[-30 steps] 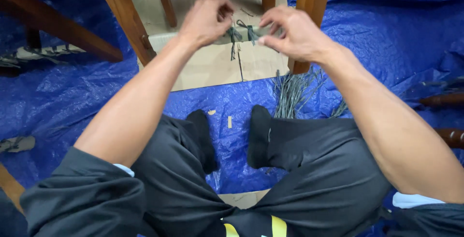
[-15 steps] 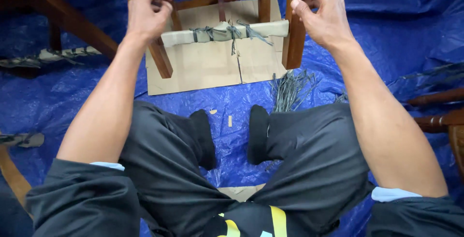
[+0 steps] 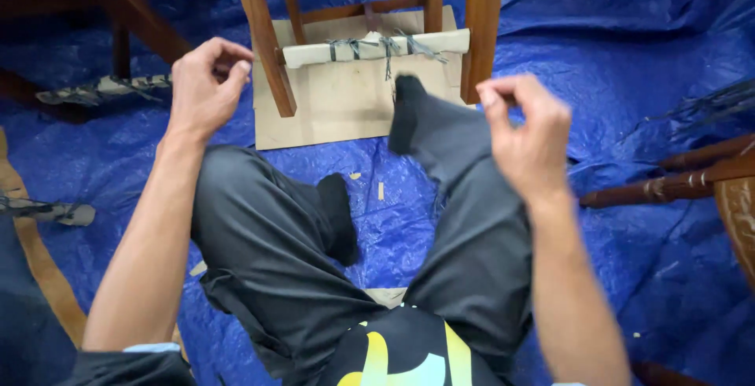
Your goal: Weaving and tying plastic fiber strips onto a wooden chair frame.
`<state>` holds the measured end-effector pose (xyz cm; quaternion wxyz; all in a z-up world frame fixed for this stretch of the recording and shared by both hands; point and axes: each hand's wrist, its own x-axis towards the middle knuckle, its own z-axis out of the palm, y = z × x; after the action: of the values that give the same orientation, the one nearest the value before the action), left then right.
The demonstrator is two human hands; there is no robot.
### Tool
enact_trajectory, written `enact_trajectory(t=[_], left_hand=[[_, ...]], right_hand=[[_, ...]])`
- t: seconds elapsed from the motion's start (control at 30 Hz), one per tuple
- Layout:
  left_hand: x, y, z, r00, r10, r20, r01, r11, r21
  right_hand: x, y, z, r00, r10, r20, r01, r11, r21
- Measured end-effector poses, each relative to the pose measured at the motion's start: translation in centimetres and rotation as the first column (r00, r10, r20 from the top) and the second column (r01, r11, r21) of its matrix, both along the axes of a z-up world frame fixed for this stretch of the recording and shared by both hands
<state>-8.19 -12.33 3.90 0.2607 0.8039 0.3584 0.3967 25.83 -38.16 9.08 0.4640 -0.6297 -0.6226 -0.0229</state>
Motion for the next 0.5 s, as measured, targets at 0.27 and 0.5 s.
enact_trajectory(t=[0.27, 0.5], left_hand=[[-3.7, -6.5, 1.8, 0.992, 0.116, 0.045, -0.122, 0.981, 0.15], [-5.9, -10.8, 1.9, 0.959, 0.272, -0.075, -0.259, 0.955, 0.142]], right_hand=[[-7.4, -5.6, -11.4, 0.969, -0.101, 0.225, 0.152, 0.964, -0.218], [-7.6, -5.6, -17.0, 0.992, -0.041, -0.123, -0.003, 0.941, -0.34]])
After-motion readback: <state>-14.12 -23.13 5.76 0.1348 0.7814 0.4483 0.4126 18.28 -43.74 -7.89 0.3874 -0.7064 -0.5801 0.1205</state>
